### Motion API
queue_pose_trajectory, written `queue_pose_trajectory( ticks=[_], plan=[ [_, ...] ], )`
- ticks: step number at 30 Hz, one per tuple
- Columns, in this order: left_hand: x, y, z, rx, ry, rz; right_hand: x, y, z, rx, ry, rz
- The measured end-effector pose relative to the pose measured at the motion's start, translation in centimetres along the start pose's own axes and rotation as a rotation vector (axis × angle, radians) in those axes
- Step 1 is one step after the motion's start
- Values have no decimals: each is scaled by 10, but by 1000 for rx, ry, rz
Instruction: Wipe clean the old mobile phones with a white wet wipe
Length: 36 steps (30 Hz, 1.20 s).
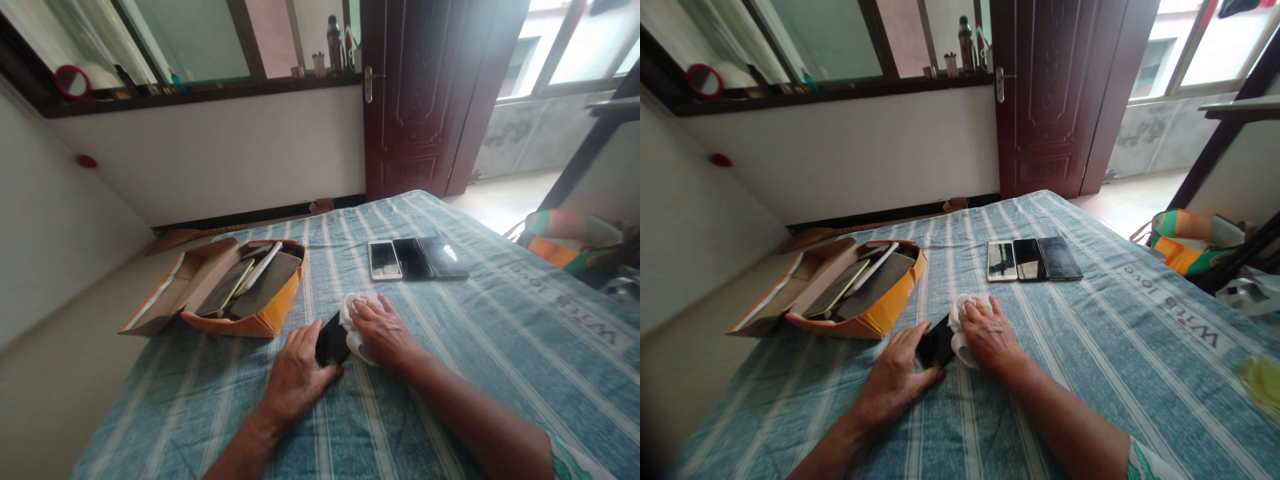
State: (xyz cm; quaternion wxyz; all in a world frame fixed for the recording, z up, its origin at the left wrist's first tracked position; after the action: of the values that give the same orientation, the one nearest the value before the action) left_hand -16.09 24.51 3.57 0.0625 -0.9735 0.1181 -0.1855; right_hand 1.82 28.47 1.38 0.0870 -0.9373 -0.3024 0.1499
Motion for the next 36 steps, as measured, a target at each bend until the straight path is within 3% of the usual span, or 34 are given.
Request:
queue_pose_trajectory(
  ticks=[18,24,30,36],
  plan=[
    [-1,-2,-3,20,-41,42,22,6,-7,-25,44,254],
    [0,-2,-5,12,-50,13,24,15,-13,-51,46,238],
    [-1,-5,-5,7,-50,-14,34,43,-17,-84,36,145],
    [5,-5,-9,25,-31,-68,42,63,-16,-41,-20,147]
  ],
)
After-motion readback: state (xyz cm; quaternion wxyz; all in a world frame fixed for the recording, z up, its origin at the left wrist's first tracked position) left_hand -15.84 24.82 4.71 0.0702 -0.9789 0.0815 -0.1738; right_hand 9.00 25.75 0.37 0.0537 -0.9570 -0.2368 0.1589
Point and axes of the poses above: each hand's wrist, its own y-axis away from the middle knuckle, its own z-axis out of the palm, x = y × z, the point moved 2 cm from there along -y, towards the middle knuckle, and after that the axes turned 1 degree about -x, right-handed, at the moved point
